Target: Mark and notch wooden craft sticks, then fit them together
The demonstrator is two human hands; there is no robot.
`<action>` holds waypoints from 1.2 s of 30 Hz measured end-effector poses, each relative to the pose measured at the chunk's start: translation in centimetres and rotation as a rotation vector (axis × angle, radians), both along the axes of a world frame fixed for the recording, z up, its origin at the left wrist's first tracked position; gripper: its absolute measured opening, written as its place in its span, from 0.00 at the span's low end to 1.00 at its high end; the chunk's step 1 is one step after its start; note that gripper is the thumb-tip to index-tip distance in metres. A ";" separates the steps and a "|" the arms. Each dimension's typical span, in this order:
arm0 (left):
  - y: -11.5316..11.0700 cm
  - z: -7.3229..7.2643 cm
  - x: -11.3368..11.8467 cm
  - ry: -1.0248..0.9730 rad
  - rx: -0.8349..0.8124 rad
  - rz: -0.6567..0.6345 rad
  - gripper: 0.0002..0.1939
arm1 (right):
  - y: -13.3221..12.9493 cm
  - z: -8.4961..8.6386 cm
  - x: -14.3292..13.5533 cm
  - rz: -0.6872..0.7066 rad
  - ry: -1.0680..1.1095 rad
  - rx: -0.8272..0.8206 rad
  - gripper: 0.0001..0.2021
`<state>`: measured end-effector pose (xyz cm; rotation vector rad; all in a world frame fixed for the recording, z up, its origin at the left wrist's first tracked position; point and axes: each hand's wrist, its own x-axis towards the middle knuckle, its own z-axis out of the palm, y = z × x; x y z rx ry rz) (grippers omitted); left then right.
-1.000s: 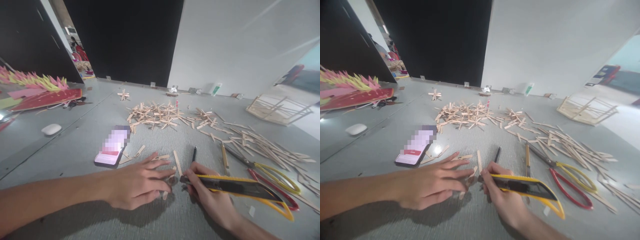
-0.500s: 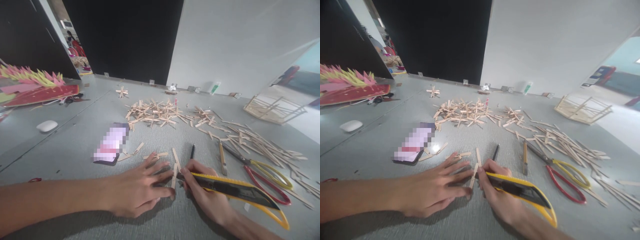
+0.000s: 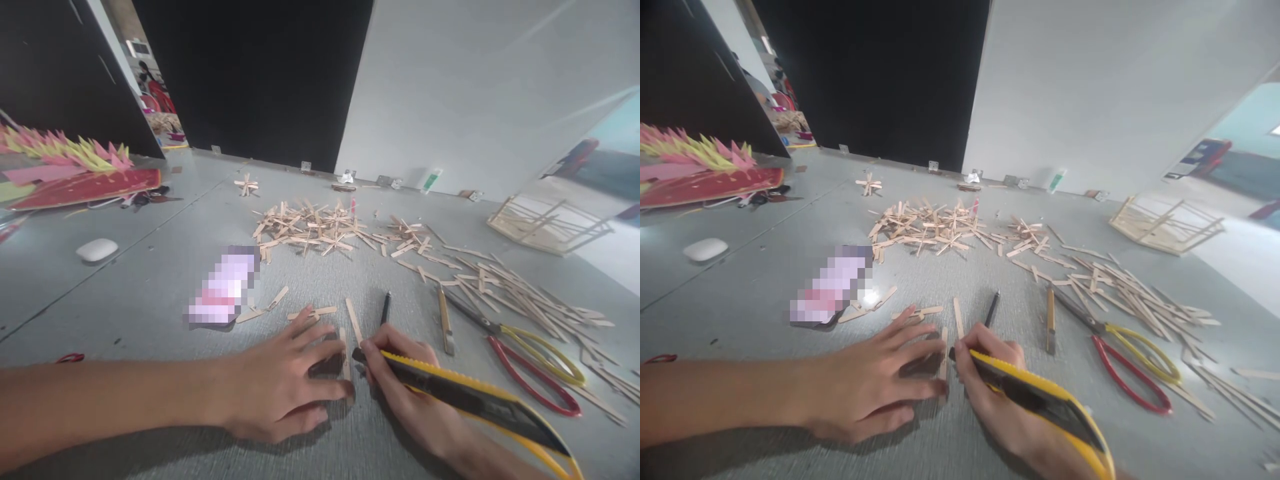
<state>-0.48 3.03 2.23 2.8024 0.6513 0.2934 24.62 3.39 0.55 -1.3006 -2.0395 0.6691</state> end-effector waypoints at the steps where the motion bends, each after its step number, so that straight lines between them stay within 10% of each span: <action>1: 0.0 0.0 0.0 0.005 -0.004 0.004 0.21 | 0.0 0.1 -0.1 0.010 0.014 0.001 0.20; 18: -0.3 -0.6 0.3 -0.025 0.085 0.007 0.24 | 0.0 -0.7 -0.2 0.041 -0.032 -0.217 0.20; 36: -0.8 -0.8 0.3 0.047 0.158 -0.006 0.27 | -0.2 -0.6 -0.4 0.074 -0.055 -0.058 0.20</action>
